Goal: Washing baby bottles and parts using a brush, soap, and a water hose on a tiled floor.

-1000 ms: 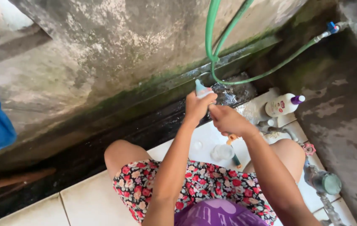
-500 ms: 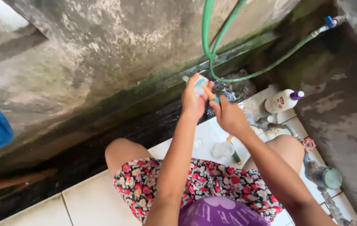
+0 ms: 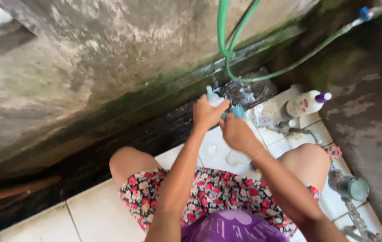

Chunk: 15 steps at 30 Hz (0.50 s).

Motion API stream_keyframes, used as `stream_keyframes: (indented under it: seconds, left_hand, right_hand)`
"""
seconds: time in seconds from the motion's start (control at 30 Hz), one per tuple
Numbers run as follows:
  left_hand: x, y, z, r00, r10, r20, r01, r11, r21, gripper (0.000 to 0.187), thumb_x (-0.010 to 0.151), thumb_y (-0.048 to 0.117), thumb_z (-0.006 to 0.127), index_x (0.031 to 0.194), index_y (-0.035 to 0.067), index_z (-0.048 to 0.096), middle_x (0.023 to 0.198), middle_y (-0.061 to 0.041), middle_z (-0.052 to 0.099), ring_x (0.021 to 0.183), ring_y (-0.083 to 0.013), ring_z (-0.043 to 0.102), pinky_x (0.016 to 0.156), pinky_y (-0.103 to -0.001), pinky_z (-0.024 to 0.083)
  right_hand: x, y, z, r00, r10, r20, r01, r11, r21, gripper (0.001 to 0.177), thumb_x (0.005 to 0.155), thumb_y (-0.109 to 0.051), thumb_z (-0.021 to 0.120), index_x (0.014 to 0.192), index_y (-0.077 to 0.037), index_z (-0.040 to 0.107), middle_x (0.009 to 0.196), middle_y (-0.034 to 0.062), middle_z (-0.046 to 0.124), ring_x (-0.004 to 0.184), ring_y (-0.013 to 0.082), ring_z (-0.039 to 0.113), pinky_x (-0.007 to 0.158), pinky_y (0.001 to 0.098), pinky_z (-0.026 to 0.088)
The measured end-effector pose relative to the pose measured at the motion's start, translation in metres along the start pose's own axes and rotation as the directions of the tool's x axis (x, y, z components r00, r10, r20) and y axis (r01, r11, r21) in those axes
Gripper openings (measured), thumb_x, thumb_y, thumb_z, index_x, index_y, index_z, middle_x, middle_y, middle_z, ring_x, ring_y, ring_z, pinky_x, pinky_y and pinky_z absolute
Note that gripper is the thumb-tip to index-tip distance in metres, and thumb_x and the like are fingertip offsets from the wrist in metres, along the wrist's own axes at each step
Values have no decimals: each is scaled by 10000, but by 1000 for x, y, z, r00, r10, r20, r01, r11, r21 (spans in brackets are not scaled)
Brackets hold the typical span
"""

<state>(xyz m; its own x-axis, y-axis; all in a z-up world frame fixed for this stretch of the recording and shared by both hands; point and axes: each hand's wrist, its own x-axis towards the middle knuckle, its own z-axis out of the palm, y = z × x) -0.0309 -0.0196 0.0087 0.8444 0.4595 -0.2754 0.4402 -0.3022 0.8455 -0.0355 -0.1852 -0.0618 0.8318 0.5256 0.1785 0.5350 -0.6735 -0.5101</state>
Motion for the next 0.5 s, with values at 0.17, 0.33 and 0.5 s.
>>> stream_keyframes:
  seconds: [0.17,0.33,0.5]
  left_hand:
    - [34,-65,19,841,138,524,517,85,-852,422,843,396,759,1057,48,655,891,-92,713,860,-252,721,887,-413,602]
    - [42,-156,17,883,-364,296,387,207,-899,375,869,431,740,1037,103,669,932,-64,698,828,-202,663,720,-355,541]
    - [2,-306,69,744,-554,374,525,138,-840,264,857,361,724,978,133,670,838,-21,660,709,-162,601,647,-308,499]
  right_hand:
    - [31,-31,-55,538,107,836,-843,71,534,445,1049,-496,479,926,-73,543,547,-68,358,382,60,308,358,260,287]
    - [-28,5,41,569,288,770,-822,183,539,335,1027,-389,585,954,-66,533,617,-31,446,453,118,412,430,330,372]
    - [-60,46,128,834,454,313,-502,860,90,290,826,-199,765,982,-42,577,753,135,670,729,381,686,686,484,554]
